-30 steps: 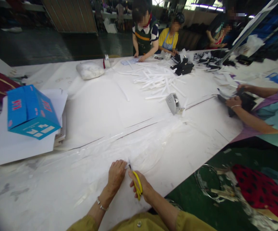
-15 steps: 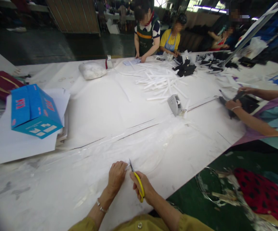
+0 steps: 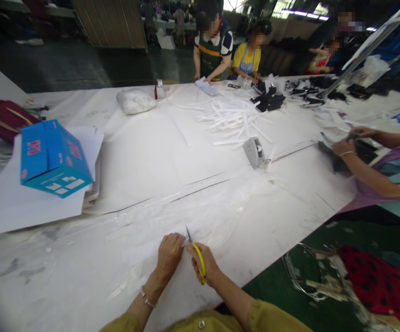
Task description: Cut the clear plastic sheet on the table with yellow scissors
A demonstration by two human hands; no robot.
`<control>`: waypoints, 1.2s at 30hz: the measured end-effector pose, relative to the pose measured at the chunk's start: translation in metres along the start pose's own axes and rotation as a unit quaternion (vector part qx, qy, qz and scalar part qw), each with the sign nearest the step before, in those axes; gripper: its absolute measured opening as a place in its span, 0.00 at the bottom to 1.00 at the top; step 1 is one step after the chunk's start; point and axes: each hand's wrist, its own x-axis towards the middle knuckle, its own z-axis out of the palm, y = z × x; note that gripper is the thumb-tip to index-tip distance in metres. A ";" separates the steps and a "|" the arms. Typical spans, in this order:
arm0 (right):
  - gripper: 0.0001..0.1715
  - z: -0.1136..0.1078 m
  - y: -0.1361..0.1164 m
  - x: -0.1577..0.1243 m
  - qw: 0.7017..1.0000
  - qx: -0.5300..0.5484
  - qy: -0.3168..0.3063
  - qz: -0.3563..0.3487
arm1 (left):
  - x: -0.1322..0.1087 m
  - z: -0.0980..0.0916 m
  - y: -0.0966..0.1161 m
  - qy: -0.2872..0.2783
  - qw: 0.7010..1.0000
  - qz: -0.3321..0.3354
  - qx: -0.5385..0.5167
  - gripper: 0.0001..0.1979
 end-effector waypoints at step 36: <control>0.33 0.001 -0.014 -0.006 0.998 0.004 -0.049 0.026 | 0.023 -0.003 -0.015 -0.044 0.997 -0.052 0.034 0.07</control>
